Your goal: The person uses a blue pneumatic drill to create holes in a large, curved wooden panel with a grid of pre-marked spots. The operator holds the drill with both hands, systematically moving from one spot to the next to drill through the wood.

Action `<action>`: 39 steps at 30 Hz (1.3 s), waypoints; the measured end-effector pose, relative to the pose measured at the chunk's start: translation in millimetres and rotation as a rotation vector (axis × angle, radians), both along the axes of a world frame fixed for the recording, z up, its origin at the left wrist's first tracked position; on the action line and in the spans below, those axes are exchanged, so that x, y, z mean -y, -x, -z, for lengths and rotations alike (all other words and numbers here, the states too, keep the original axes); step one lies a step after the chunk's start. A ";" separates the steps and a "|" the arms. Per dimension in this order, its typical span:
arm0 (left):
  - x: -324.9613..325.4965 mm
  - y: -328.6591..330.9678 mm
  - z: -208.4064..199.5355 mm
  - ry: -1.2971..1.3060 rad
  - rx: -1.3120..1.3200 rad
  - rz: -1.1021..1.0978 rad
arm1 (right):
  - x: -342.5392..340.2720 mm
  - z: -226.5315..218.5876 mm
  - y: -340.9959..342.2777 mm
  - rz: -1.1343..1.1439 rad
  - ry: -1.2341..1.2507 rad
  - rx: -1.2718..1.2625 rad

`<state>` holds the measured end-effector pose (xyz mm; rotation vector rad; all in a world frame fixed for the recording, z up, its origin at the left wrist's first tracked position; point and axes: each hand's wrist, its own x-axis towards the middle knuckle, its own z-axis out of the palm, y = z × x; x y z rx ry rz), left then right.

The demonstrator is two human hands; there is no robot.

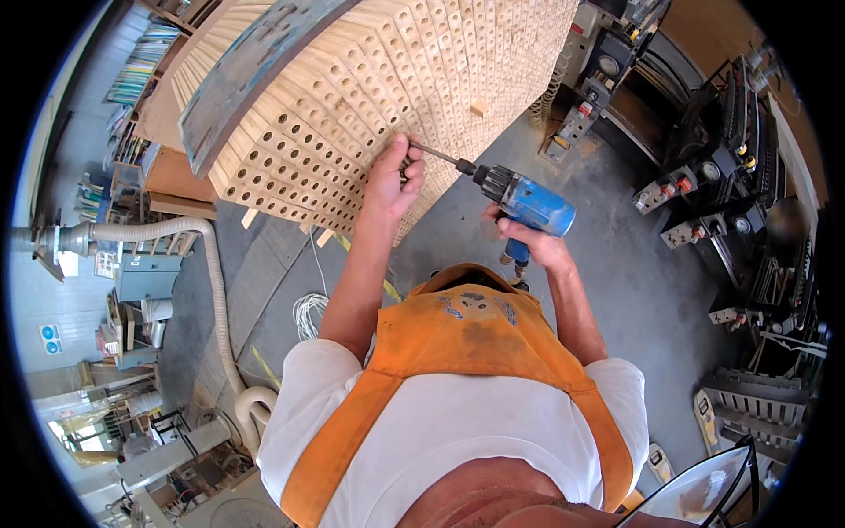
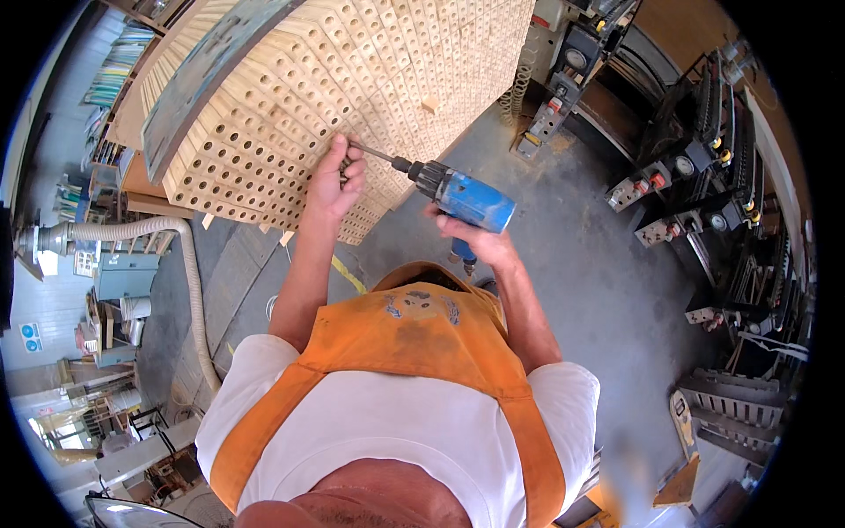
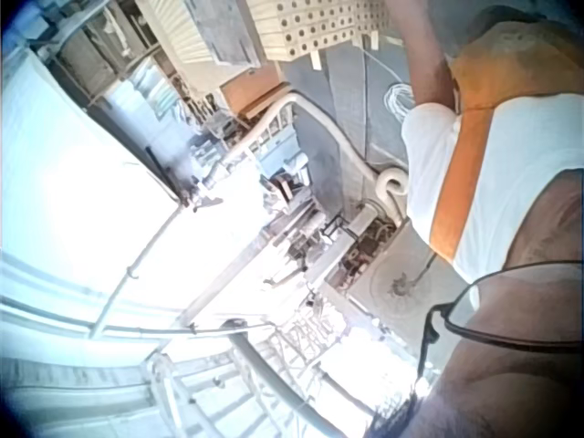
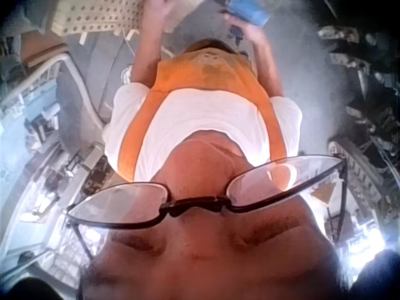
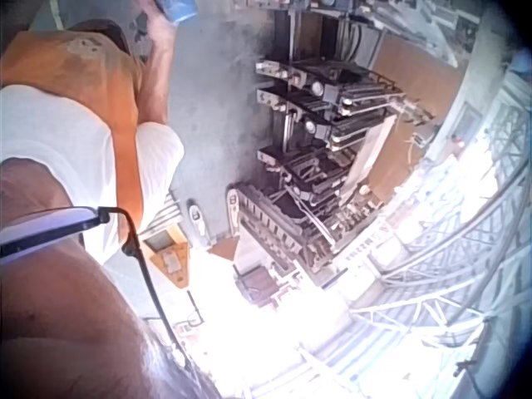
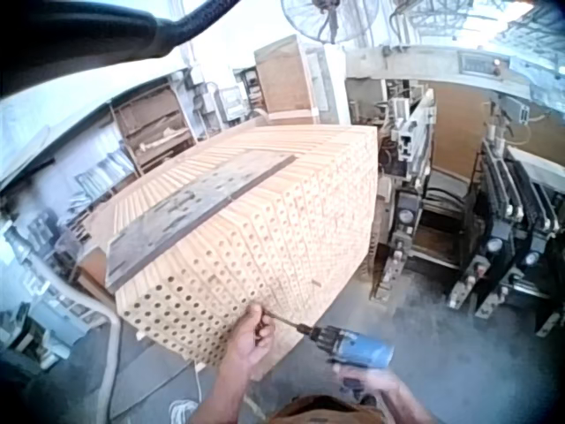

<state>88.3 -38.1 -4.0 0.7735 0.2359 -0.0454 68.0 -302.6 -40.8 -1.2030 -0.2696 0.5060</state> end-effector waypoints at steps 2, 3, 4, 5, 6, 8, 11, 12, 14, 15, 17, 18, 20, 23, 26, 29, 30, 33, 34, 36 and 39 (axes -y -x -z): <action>3.2 -1.0 -3.7 -0.175 -0.054 0.022 | 7.5 -6.0 -4.4 -0.017 0.012 -0.010; 5.0 -1.7 -5.1 -0.262 -0.080 0.035 | 11.2 -7.6 -6.5 -0.023 0.018 -0.014; 6.2 -3.4 -5.3 -0.296 -0.085 0.047 | 13.9 -2.5 -7.3 -0.018 0.071 -0.011; 7.2 -6.1 -5.4 -0.331 -0.089 0.058 | 13.8 1.4 -6.0 -0.003 0.079 -0.006; 8.0 -9.2 -5.9 -0.365 -0.093 0.067 | 12.8 2.8 -4.7 0.009 0.087 0.001; 16.2 -16.0 -7.2 -0.327 -0.066 0.022 | 9.0 2.3 0.5 0.070 0.101 0.063; 28.6 -28.7 -13.3 -0.282 -0.072 -0.027 | -8.6 -4.9 12.4 0.183 0.130 0.186; 29.8 -33.3 -15.2 -0.269 -0.080 -0.040 | -13.0 -6.2 13.0 0.196 0.146 0.204; 26.9 -40.4 -14.7 -0.282 -0.067 -0.035 | -15.4 -5.6 10.0 0.191 0.141 0.172; 25.8 -43.6 -14.8 -0.290 -0.059 -0.032 | -16.2 -3.0 4.5 0.173 0.119 0.124; 26.0 -47.5 -9.9 -0.187 0.005 -0.039 | -20.1 1.3 -6.2 0.155 0.069 0.047; 27.1 -48.9 -8.6 -0.136 0.036 -0.041 | -24.6 0.3 -10.8 0.157 0.041 0.016; 28.3 -50.1 -6.9 -0.080 0.053 -0.061 | -33.9 -5.2 -16.2 0.170 -0.003 -0.041; 28.2 -51.8 -6.5 -0.046 0.054 -0.056 | -35.3 -1.5 -23.7 0.174 -0.051 -0.024; 21.9 -47.0 5.8 0.056 -0.024 -0.019 | -34.2 -11.2 -26.4 0.151 0.041 0.037; 18.8 -37.6 15.6 0.189 -0.147 0.040 | -34.7 -14.7 -26.2 0.174 0.095 0.151; 19.6 -32.3 19.1 0.232 -0.192 0.060 | -33.3 -15.8 -28.1 0.171 0.124 0.155; 18.2 -15.4 38.6 0.321 -0.208 0.139 | -32.7 -19.2 -28.2 0.169 0.192 0.155; 18.3 -10.2 45.0 0.344 -0.198 0.157 | -33.5 -20.5 -27.7 0.181 0.196 0.155; 18.2 -5.1 53.1 0.347 -0.209 0.153 | -34.6 -23.8 -26.9 0.200 0.200 0.158; 18.2 1.1 56.6 0.316 -0.204 0.108 | -35.1 -26.0 -27.1 0.195 0.204 0.156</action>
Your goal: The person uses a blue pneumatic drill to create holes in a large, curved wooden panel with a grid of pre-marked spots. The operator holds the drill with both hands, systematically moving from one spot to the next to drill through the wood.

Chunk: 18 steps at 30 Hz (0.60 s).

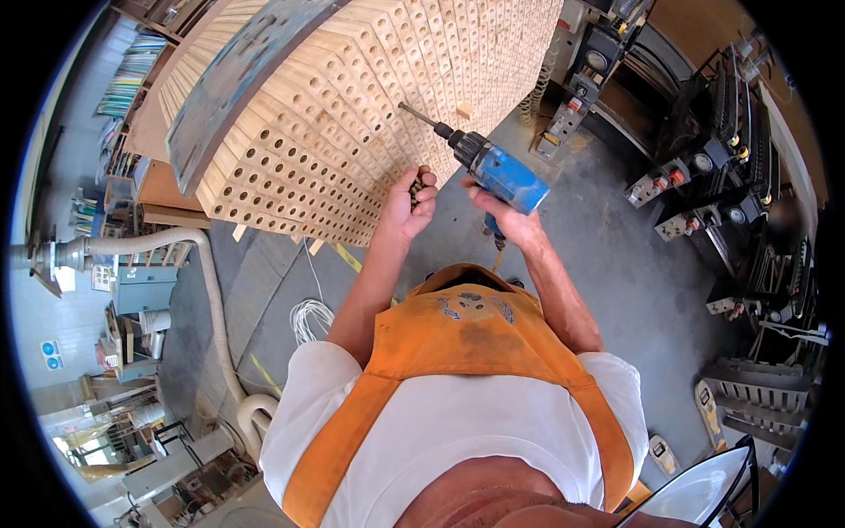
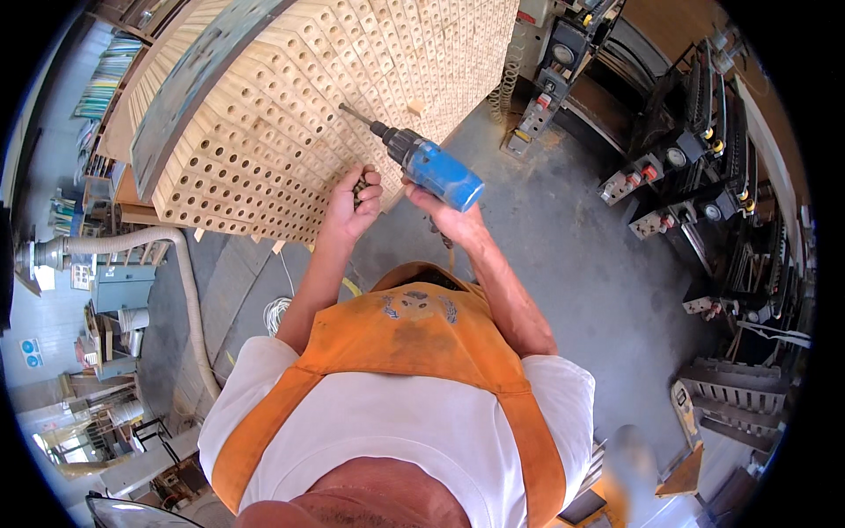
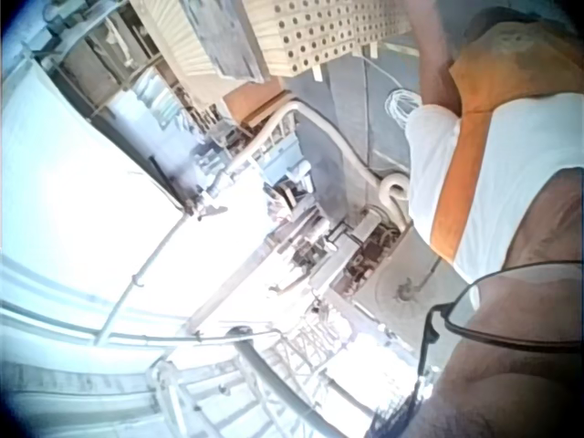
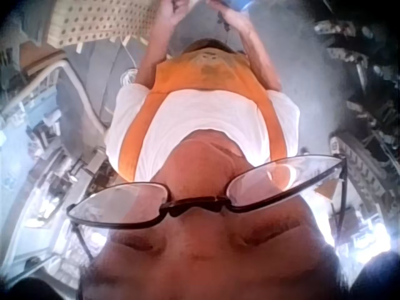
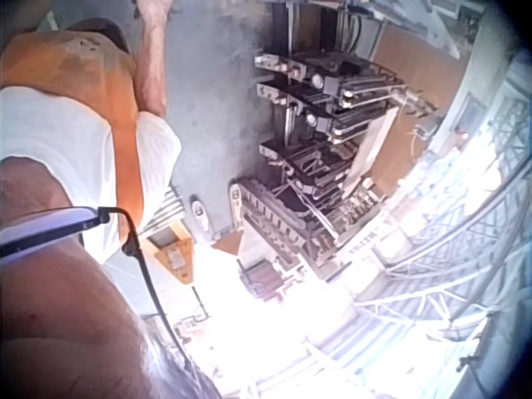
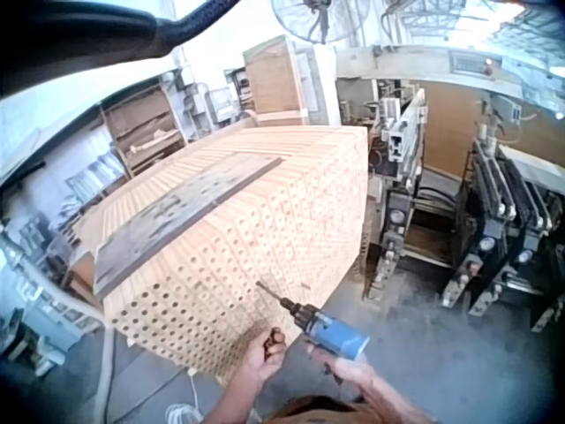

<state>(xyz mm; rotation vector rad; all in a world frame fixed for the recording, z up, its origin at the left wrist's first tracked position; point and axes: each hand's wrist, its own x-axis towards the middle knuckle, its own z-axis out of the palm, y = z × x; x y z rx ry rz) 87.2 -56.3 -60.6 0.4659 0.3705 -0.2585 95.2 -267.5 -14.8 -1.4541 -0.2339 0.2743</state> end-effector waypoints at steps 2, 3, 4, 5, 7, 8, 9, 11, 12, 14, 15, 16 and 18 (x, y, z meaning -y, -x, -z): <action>-0.5 2.9 1.5 -0.039 0.020 -0.018 | 0.9 3.4 -2.7 -0.030 0.010 -0.019; -0.5 4.4 1.3 -0.059 0.037 -0.018 | -0.1 4.3 -2.8 -0.030 -0.034 -0.036; -0.6 5.9 0.9 -0.080 0.054 -0.018 | -0.9 4.9 -2.8 -0.030 -0.079 -0.052; 0.1 8.1 0.5 -0.108 0.048 -0.006 | -1.5 5.1 -2.5 -0.029 -0.123 -0.069; 8.0 12.7 -16.5 -0.164 0.036 0.020 | 0.2 5.1 -1.4 -0.028 -0.157 -0.099; 8.3 13.5 -19.4 -0.199 0.041 0.070 | 2.2 5.3 -0.3 -0.026 -0.173 -0.114; 6.6 15.3 -22.2 -0.234 0.046 0.116 | 4.5 5.9 1.1 -0.020 -0.093 -0.051; 1.6 16.3 -21.7 -0.240 0.070 0.172 | 11.9 7.6 5.0 -0.006 0.067 0.076; -1.2 14.9 -18.1 -0.208 0.091 0.183 | 15.0 7.3 8.4 -0.004 0.054 0.074; -7.3 8.7 -13.4 -0.153 0.114 0.165 | 21.3 5.7 15.8 0.002 0.027 0.070; -9.7 3.8 -16.5 -0.132 0.116 0.136 | 24.1 4.8 18.0 -0.004 -0.004 0.037; -10.7 -0.1 -19.4 -0.112 0.119 0.108 | 27.0 3.9 19.9 -0.010 -0.036 0.004; -9.5 -8.9 -31.7 -0.178 0.150 0.013 | 32.9 5.8 20.8 -0.021 -0.073 -0.036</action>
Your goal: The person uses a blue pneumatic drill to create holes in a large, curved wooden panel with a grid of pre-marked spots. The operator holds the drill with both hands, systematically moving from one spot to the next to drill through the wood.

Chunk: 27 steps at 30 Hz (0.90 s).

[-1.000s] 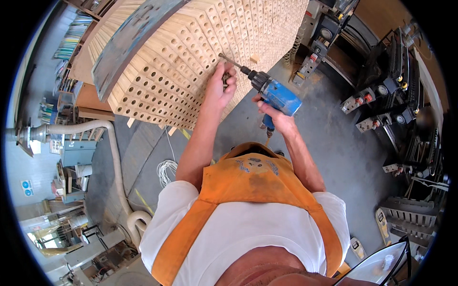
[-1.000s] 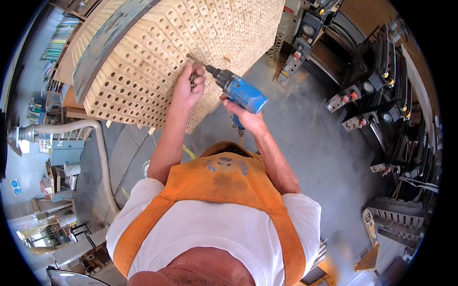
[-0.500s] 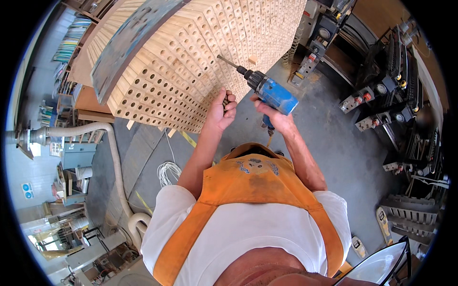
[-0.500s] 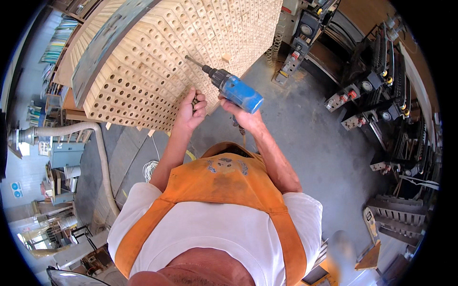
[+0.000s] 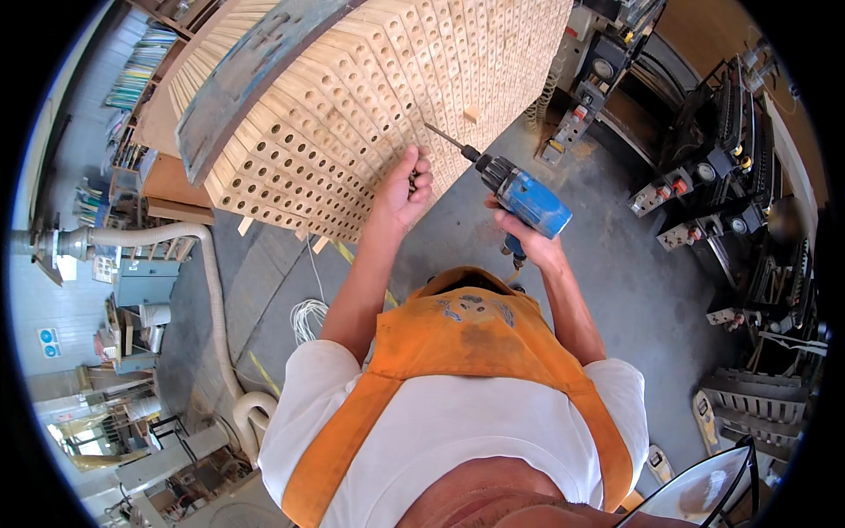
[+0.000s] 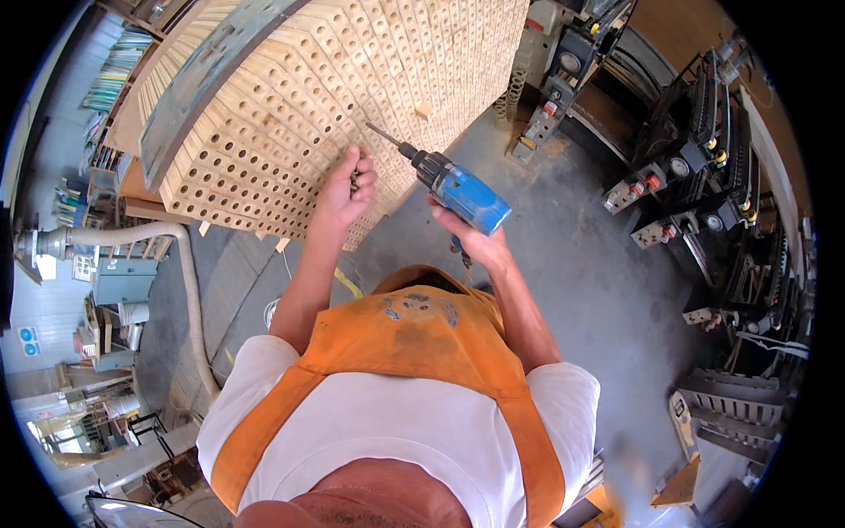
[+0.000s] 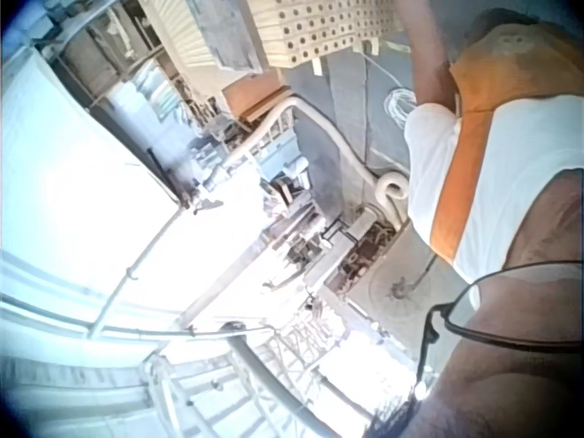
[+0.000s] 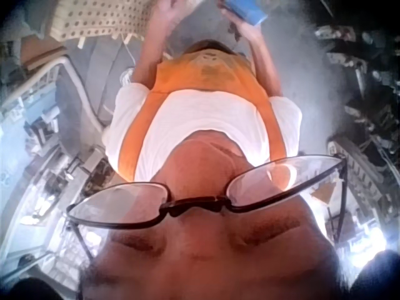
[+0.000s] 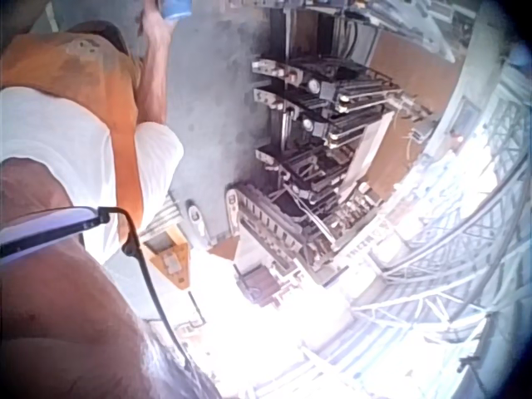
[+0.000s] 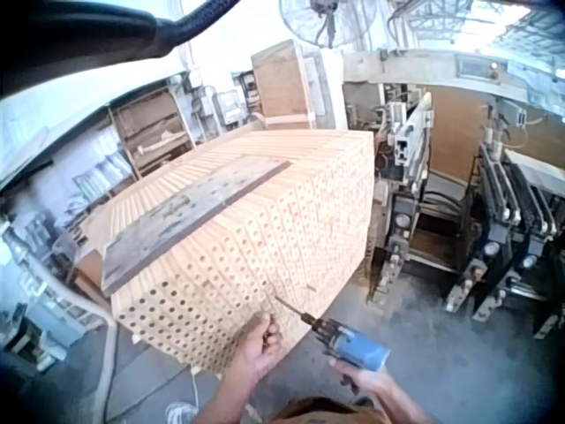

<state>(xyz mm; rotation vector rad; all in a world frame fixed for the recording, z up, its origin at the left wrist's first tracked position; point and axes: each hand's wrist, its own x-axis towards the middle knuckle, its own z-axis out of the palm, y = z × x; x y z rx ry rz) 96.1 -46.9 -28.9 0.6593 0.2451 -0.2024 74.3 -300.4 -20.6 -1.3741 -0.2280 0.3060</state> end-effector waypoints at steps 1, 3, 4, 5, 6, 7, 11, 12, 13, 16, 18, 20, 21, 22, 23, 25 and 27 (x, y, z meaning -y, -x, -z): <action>1.8 -6.1 -9.2 -0.061 0.028 -0.047 | 2.8 4.1 -0.4 -0.005 -0.005 -0.006; 0.4 -16.2 -18.1 -0.132 0.043 -0.115 | 6.7 8.9 -0.7 -0.009 -0.032 -0.021; 0.5 -18.7 -21.2 -0.143 0.033 -0.109 | 8.0 10.0 -0.6 -0.008 -0.054 -0.030; 1.0 -21.2 -24.6 -0.154 0.024 -0.104 | 9.6 10.6 -1.3 -0.008 -0.076 -0.038; 1.7 -21.9 -26.9 -0.165 0.011 -0.100 | 12.3 11.7 -2.3 -0.034 -0.094 -0.051; 1.8 -21.7 -28.3 -0.131 0.034 -0.061 | 15.3 12.8 -4.5 -0.061 -0.111 -0.063; 0.2 -19.2 -37.9 -0.190 0.109 0.040 | 23.8 10.0 -10.9 -0.154 -0.194 -0.124; -0.4 -18.2 -40.8 -0.253 0.123 0.047 | 26.5 11.3 -12.6 -0.155 -0.173 -0.125; 0.0 -18.8 -43.2 -0.330 0.112 0.062 | 29.5 13.0 -14.5 -0.157 -0.152 -0.127; 2.5 -23.2 -46.4 -0.473 0.090 0.069 | 29.1 10.7 -14.4 -0.152 -0.081 -0.006; 6.4 -27.8 -47.7 -0.454 0.099 0.041 | 22.7 6.8 -13.1 -0.111 -0.050 0.064; 16.4 -33.9 -52.5 -0.341 0.123 -0.075 | 4.7 1.8 -10.1 -0.034 -0.036 0.079; 18.8 -35.9 -55.4 -0.286 0.136 -0.134 | -5.1 0.1 -10.0 -0.028 -0.061 0.039; 18.0 -39.6 -54.4 -0.241 0.156 -0.137 | -14.6 -1.9 -12.4 -0.017 -0.086 0.002; 16.4 -43.1 -51.5 -0.196 0.176 -0.139 | -20.2 -2.6 -15.7 -0.007 -0.110 -0.035; 15.5 -44.6 -51.2 -0.149 0.190 -0.143 | -26.0 2.9 -22.1 -0.035 -0.143 -0.036; 16.2 -44.1 -49.4 -0.145 0.178 -0.143 | -27.9 4.9 -25.2 -0.044 -0.162 -0.036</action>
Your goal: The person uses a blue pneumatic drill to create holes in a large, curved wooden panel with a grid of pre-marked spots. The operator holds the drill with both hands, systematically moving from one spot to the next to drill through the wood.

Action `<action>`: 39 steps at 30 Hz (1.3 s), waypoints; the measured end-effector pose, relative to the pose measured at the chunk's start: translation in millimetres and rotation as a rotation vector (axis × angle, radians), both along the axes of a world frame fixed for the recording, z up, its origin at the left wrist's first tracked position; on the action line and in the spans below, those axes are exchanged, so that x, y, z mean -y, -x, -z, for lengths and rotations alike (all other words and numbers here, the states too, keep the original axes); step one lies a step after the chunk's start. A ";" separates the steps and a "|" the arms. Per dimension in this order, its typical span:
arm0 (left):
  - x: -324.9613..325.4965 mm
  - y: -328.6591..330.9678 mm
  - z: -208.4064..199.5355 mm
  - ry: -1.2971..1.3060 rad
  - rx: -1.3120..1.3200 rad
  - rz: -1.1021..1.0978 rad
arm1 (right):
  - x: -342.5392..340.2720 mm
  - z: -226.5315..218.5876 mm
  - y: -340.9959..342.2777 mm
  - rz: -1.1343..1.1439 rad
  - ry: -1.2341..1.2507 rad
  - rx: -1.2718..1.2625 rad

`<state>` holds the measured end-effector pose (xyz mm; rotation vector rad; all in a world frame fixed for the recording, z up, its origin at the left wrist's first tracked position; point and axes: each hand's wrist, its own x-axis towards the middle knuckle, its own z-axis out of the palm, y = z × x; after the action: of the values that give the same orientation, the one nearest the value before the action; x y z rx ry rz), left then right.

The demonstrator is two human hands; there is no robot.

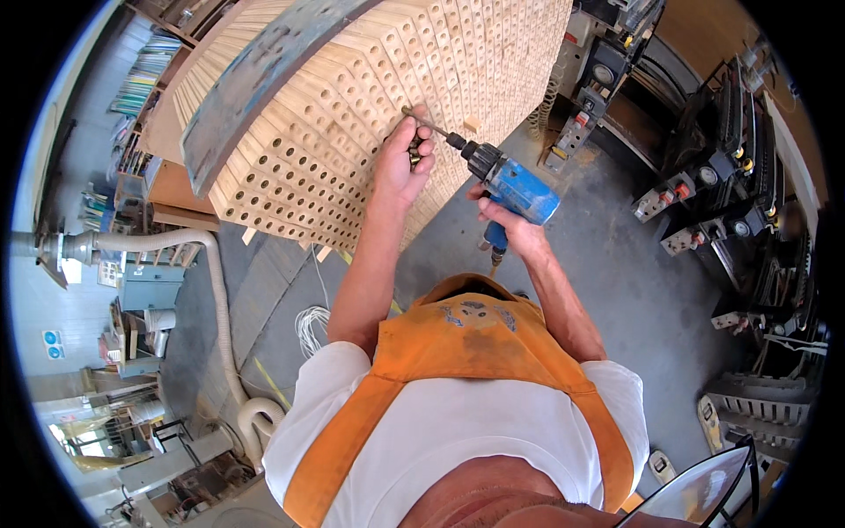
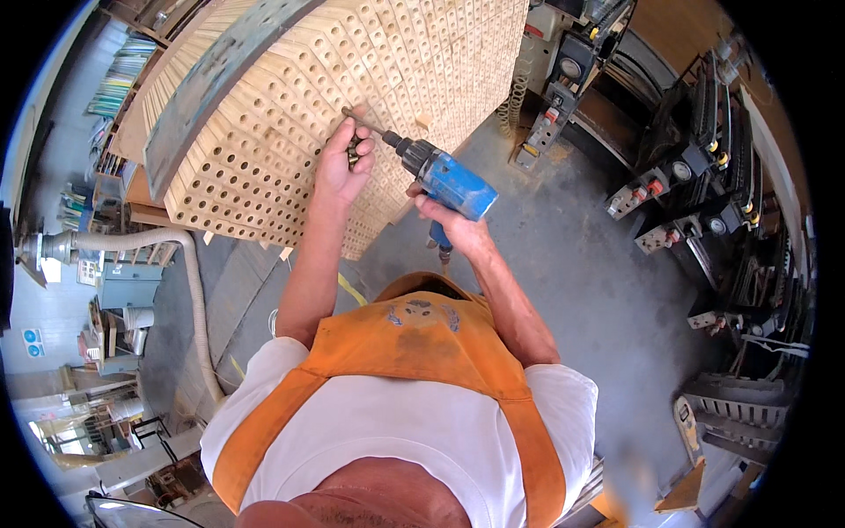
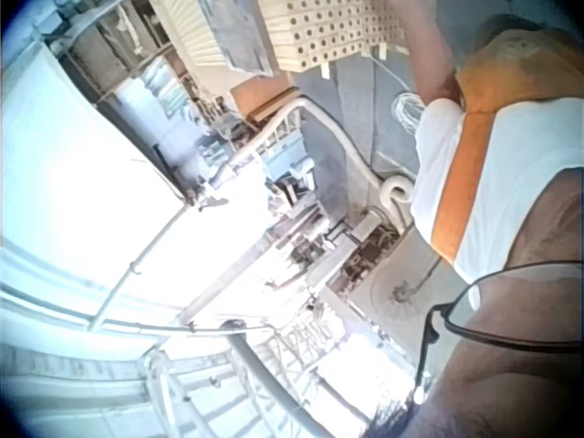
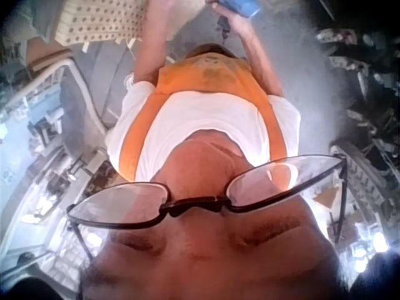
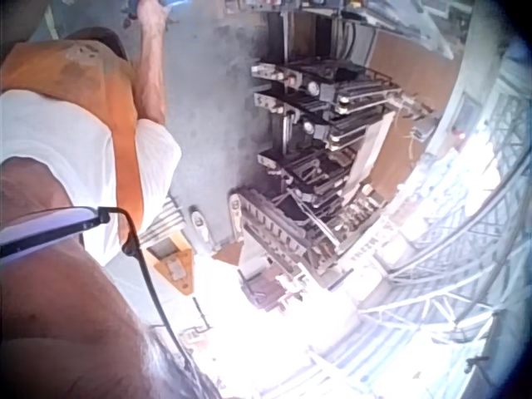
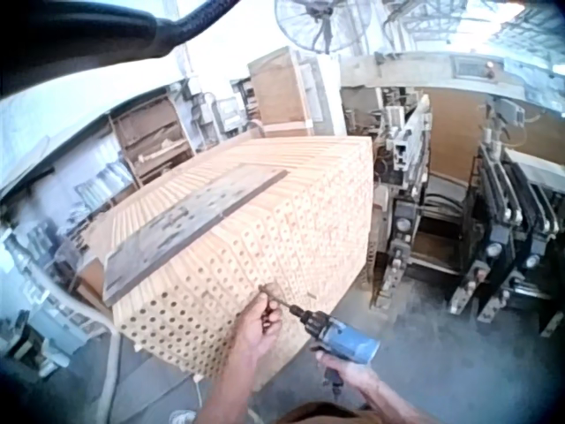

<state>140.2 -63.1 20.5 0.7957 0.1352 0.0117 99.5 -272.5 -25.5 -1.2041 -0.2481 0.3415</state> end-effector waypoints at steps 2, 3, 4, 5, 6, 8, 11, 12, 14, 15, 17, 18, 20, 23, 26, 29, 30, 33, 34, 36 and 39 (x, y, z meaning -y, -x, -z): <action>-1.2 0.5 5.4 -0.055 -0.029 0.005 | 0.4 -0.2 -0.3 0.012 -0.005 -0.001; -1.8 0.7 7.0 -0.087 -0.042 0.009 | 0.6 -3.1 -0.3 0.021 0.043 0.030; -3.1 1.8 12.3 -0.085 -0.070 0.017 | 0.6 -8.1 0.0 0.031 0.091 0.061; -5.2 3.7 21.4 -0.083 -0.099 0.025 | 0.2 -12.7 0.1 0.041 0.140 0.093; -4.7 5.3 26.8 -0.083 -0.127 0.041 | -0.4 -17.2 -0.2 0.030 0.163 0.086; -1.4 16.0 39.1 -0.063 -0.185 0.080 | -2.0 -23.3 -1.1 0.006 0.208 0.075; 0.1 27.9 46.2 -0.042 -0.207 0.202 | -0.5 -19.3 -2.2 0.031 0.228 0.118; -0.9 32.8 49.9 -0.069 -0.201 0.240 | -1.4 -18.6 -2.0 0.042 0.209 0.114; -1.9 40.7 56.0 -0.111 -0.200 0.249 | -2.8 -17.7 -2.1 0.065 0.171 0.105; -2.4 43.2 56.6 -0.111 -0.215 0.224 | -3.3 -18.3 -1.6 0.067 0.185 0.110; -3.3 47.0 57.9 -0.112 -0.246 0.174 | -3.8 -20.6 -0.3 0.072 0.212 0.120; -5.1 47.8 58.4 -0.103 -0.226 0.190 | -4.2 -22.7 0.2 0.074 0.230 0.128; -9.5 49.4 58.6 -0.085 -0.186 0.224 | -5.1 -26.9 1.3 0.079 0.266 0.143; -6.9 53.5 45.7 -0.128 -0.193 0.161 | -4.5 -20.4 -1.6 0.018 0.170 0.082; -3.6 55.3 31.7 -0.149 -0.168 0.095 | -3.2 -19.8 0.4 0.015 0.082 0.026; -13.0 48.9 24.8 -0.099 -0.128 0.012 | 0.4 -18.4 4.2 0.076 0.221 0.303; -15.8 46.9 16.5 -0.099 -0.102 0.002 | 3.6 -16.7 7.3 0.056 0.243 0.300; -24.6 40.3 13.8 0.039 -0.024 -0.003 | 18.3 -10.9 15.2 -0.032 0.215 0.203; -20.8 41.2 9.9 -0.019 -0.064 -0.044 | 24.0 -8.8 16.9 -0.081 0.142 0.110; -19.3 44.1 7.6 -0.039 -0.071 0.005 | 32.8 -3.9 15.4 -0.136 0.031 -0.023; -12.5 45.8 14.3 -0.053 -0.051 0.019 | 39.5 0.9 12.7 -0.151 -0.036 -0.096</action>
<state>94.5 -50.6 6.2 0.8502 0.1758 -0.0233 86.8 -312.0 -26.4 -1.1326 -0.2618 0.5227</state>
